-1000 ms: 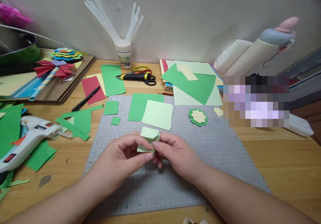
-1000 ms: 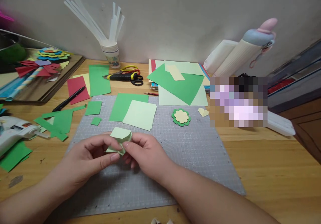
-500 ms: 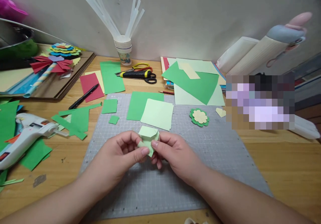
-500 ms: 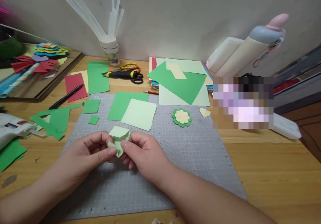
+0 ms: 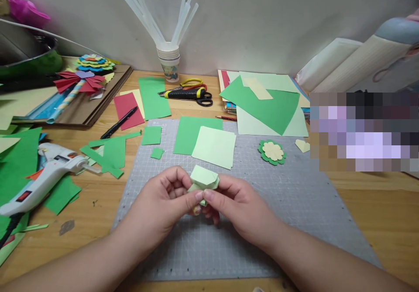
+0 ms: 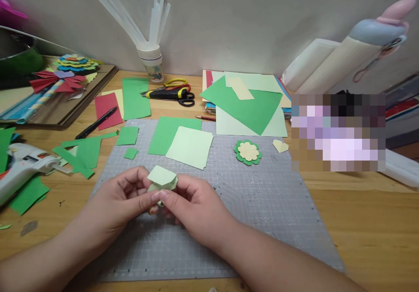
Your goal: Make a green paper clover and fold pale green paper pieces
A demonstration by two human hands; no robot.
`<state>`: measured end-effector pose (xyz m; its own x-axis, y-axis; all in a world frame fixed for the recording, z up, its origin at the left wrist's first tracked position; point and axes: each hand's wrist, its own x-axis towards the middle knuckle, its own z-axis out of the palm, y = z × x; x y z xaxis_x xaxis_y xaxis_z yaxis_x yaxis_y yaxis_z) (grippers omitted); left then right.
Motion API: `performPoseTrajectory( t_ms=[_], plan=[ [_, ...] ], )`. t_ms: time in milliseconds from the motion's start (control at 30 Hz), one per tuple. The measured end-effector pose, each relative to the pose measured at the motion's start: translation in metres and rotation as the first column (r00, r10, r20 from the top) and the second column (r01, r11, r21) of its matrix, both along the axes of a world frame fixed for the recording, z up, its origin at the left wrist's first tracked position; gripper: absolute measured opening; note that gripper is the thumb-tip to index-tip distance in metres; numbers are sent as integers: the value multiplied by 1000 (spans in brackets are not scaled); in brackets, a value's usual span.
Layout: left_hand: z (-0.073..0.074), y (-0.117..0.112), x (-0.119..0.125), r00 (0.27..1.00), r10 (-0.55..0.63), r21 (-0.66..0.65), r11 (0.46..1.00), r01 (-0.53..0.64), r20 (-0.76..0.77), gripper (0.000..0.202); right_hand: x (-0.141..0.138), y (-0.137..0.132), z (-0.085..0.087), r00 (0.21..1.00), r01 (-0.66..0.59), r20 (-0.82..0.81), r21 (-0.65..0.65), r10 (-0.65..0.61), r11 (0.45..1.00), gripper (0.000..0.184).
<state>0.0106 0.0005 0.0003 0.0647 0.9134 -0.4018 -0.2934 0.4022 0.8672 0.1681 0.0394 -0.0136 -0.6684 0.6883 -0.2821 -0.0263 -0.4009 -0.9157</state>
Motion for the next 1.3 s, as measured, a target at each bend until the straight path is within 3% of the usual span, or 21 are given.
performPoseTrajectory(
  t_ms=[100,300,900,1300],
  plan=[
    [-2,1,-1,999,15,9,1000,-15,39,29,0,0,-1,999,26,22,-33,-25,999,29],
    [-4,0,-3,998,-70,-52,996,70,-5,21,1,0,-2,999,43,24,-31,-42,999,29],
    [1,0,-4,999,-31,-93,995,27,-37,29,1,1,-2,998,32,46,-52,-30,998,36],
    [1,2,-6,996,-70,-66,996,66,-59,30,0,0,-2,998,44,51,-101,-39,994,39]
  ],
)
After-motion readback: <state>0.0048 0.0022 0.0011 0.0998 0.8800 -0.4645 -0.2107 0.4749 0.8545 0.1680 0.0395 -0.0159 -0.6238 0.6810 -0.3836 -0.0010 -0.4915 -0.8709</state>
